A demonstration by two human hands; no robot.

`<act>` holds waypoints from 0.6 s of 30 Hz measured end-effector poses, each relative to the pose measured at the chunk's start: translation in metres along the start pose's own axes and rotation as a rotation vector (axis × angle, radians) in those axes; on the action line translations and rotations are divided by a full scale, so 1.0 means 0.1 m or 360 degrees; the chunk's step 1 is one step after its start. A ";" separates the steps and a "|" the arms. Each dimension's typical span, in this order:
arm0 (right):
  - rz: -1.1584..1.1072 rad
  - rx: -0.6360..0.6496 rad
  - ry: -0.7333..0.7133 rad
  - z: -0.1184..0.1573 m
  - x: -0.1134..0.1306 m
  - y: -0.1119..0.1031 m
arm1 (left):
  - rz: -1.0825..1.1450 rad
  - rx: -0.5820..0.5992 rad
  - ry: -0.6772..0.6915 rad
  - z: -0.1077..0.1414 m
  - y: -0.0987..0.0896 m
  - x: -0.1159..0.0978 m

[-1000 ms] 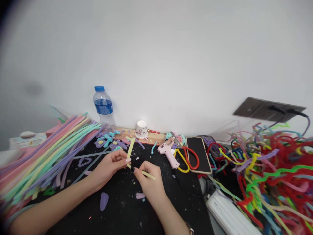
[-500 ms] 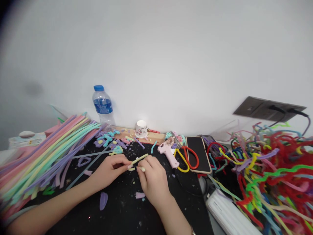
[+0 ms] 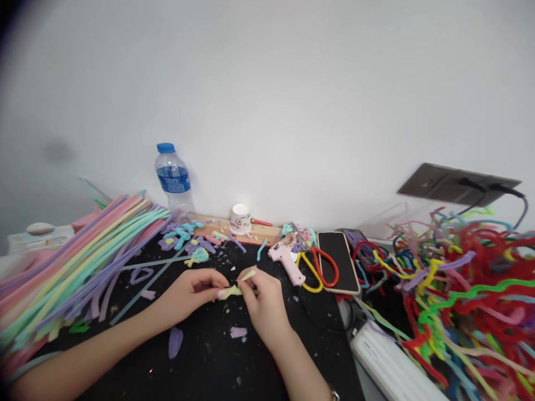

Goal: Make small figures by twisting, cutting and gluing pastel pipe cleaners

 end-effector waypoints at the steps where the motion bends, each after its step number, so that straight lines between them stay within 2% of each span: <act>1: -0.0004 -0.0018 0.0040 0.00 -0.02 0.00 | 0.0041 0.0009 -0.0027 -0.01 0.00 0.01; 4: -0.0040 -0.0050 0.0146 0.00 -0.07 -0.01 | 0.0125 0.0029 -0.0054 -0.02 0.01 0.04; 7: -0.0150 -0.0036 0.0305 0.01 -0.13 0.00 | 0.0053 0.0008 0.0000 -0.02 -0.01 0.02; 13: -0.0422 0.0111 0.0569 0.01 -0.19 0.05 | -0.0324 -0.0027 0.0381 0.01 -0.07 -0.14; 16: -0.0567 0.0201 0.0681 0.00 -0.19 0.07 | -0.0395 0.0035 0.0550 0.03 -0.07 -0.21; 18: -0.0669 0.0249 0.0800 0.00 -0.21 0.08 | -0.0381 0.0098 0.0577 0.04 -0.06 -0.23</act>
Point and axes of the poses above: each hand's wrist, its own z-axis away from the middle knuckle, its own y-axis out of the palm, x = y × z, the point moved 5 cm from there along -z, towards the middle knuckle, and after that the axes turned 13 degrees about -x, right-handed, at the moved point
